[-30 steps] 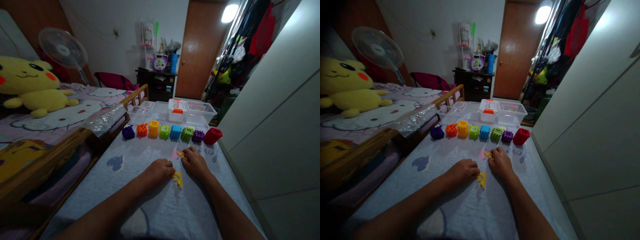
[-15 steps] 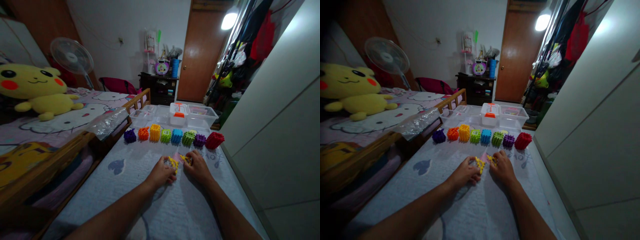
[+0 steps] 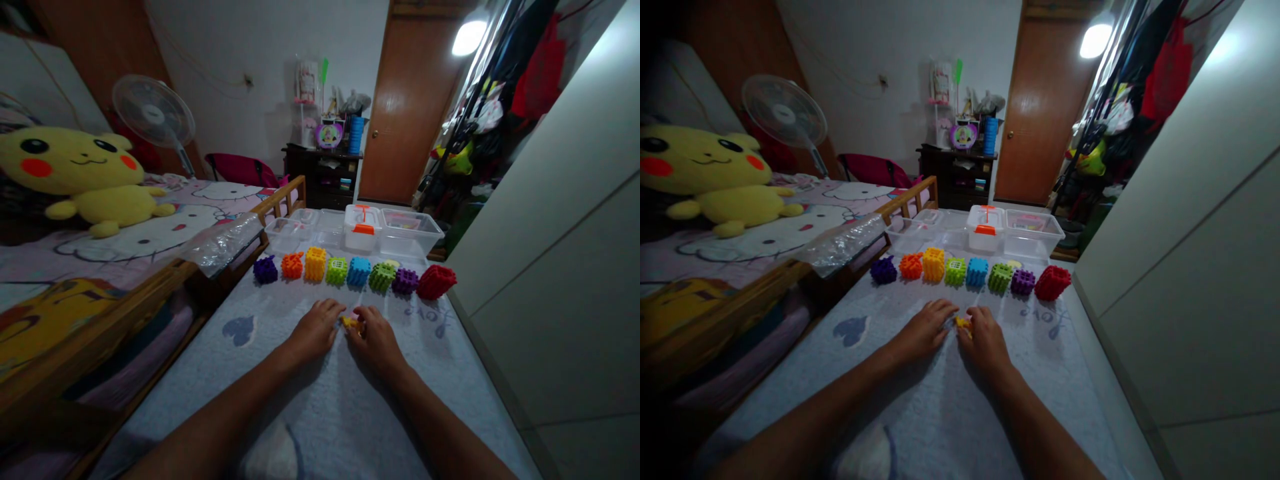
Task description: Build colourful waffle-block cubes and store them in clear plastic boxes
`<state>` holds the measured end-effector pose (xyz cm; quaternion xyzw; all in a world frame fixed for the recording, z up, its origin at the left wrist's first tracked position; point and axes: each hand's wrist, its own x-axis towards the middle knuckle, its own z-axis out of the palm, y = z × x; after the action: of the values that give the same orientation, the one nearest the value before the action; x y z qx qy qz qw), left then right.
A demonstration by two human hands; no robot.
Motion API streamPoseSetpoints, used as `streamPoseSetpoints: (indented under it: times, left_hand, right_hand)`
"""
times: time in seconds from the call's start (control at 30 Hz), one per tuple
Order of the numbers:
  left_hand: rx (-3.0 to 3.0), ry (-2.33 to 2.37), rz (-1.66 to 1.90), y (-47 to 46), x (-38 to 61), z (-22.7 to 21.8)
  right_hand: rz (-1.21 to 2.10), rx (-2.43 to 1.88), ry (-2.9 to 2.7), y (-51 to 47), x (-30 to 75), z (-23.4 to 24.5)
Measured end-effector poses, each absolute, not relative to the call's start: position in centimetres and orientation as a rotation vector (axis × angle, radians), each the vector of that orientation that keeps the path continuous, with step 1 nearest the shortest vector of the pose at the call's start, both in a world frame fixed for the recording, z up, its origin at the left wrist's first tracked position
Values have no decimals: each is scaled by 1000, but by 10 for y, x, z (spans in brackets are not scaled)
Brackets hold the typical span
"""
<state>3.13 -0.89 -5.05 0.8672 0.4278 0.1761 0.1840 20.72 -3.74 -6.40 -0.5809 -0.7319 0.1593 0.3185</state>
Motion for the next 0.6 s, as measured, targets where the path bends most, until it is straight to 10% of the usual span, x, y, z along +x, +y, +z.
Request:
streamPoseSetpoints:
  times: [0.6]
  left_hand:
    - [2639,875,129,38,40,-40]
  right_hand:
    - [583,-1352,-2181,-45,239,-78]
